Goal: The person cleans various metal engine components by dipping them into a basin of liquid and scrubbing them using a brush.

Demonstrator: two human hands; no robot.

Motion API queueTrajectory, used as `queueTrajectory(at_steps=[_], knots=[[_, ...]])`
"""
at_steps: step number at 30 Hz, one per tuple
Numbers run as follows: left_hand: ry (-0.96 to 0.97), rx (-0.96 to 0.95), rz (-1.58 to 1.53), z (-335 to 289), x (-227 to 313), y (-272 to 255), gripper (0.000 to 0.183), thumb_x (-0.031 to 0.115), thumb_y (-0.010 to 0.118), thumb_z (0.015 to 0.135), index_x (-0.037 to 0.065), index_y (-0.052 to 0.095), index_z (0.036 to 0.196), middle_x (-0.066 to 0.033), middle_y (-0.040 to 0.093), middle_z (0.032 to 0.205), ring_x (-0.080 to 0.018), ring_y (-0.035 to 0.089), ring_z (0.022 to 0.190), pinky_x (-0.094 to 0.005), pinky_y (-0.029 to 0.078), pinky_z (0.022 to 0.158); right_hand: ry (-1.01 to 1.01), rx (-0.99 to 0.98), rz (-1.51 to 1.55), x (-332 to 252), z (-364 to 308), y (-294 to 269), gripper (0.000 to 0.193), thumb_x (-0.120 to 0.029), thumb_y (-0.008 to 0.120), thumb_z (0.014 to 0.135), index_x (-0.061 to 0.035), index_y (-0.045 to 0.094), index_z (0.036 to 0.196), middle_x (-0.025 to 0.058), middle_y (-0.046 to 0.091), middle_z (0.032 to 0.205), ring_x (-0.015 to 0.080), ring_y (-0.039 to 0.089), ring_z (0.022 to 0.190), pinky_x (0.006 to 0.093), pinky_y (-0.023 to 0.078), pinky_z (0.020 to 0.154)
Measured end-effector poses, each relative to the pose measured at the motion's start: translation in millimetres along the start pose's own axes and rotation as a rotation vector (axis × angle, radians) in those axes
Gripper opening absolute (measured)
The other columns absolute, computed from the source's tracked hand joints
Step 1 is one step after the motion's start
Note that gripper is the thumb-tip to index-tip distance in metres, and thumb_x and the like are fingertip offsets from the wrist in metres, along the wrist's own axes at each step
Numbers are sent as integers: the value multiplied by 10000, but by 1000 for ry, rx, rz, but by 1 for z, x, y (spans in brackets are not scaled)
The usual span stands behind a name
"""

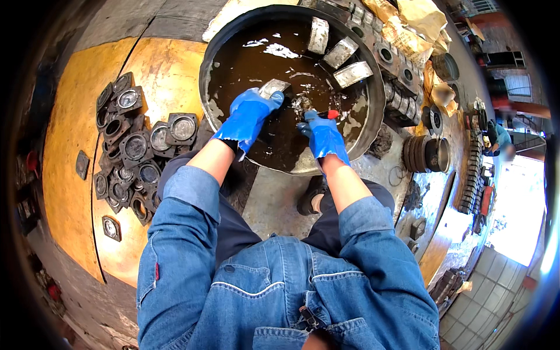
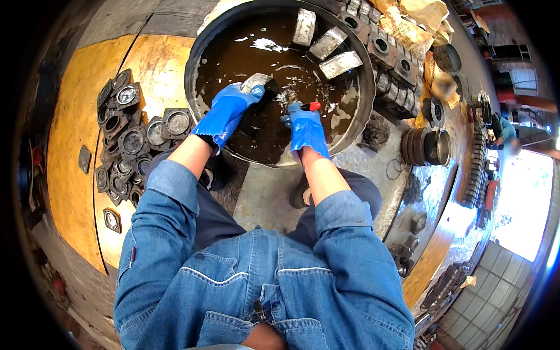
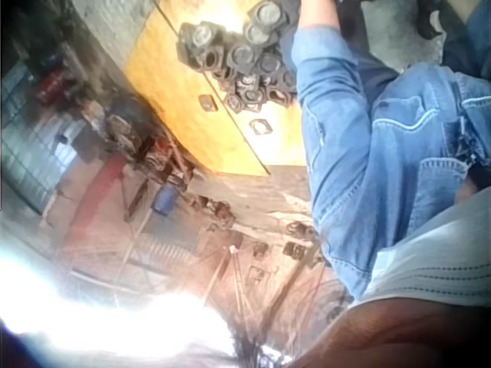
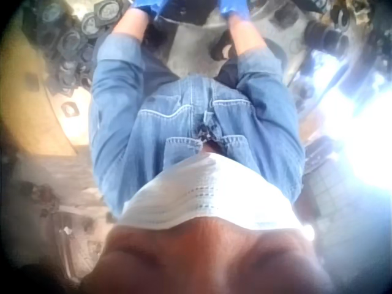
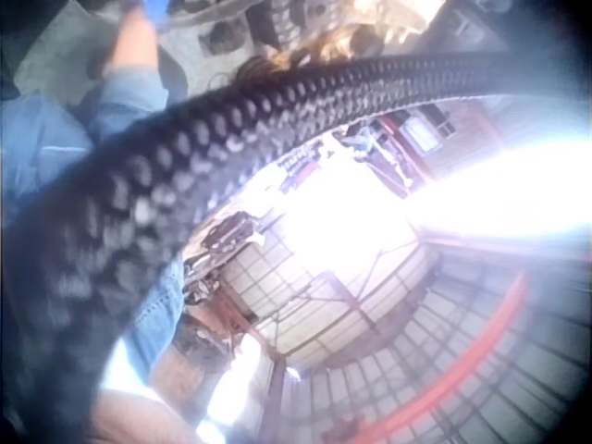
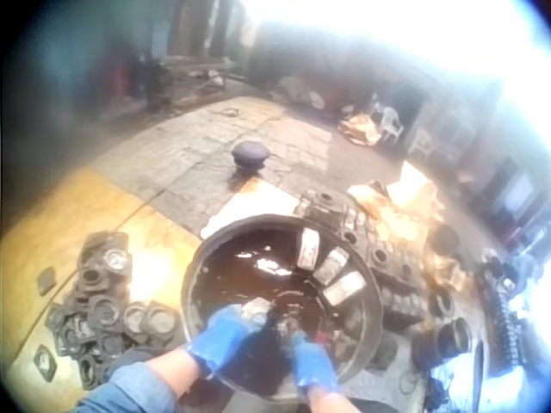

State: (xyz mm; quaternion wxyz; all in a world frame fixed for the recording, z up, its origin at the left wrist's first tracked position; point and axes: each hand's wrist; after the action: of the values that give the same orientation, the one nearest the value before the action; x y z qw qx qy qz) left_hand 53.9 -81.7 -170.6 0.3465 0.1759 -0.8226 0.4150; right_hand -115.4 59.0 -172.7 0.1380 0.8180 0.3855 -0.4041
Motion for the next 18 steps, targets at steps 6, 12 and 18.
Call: queueTrajectory(at_steps=[6,12,18], knots=[[-117,-53,251,-19,35,-9,821,556,844,769,59,638,1390,-185,679,1368,-348,643,1277,-422,501,1068,142,-80,-134,11,-25,3,222,-162,631,964,34,706,1034,101,725,836,213,723,712,333,566,626],[-65,-48,401,-33,49,9,927,531,820,768,57,501,1499,-199,630,1423,-374,625,1293,-460,503,1087,94,-263,90,-9,-37,-29,224,-151,660,968,-2,725,1122,121,734,990,208,723,772,303,592,708],[61,-265,723,-39,85,13,931,396,867,751,158,443,1545,-172,657,1367,-376,641,1264,-476,535,1049,-184,-67,246,-44,-9,-67,324,-265,625,1026,-58,707,1263,75,744,1095,194,710,902,351,544,889]])
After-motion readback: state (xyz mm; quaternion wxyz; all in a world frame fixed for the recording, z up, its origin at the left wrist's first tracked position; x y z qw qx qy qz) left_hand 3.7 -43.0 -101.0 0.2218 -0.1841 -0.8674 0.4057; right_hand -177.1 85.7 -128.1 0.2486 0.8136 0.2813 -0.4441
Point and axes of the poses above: each hand's wrist, its own z-axis towards the middle knuckle, its own y-axis out of the palm, x = y × z
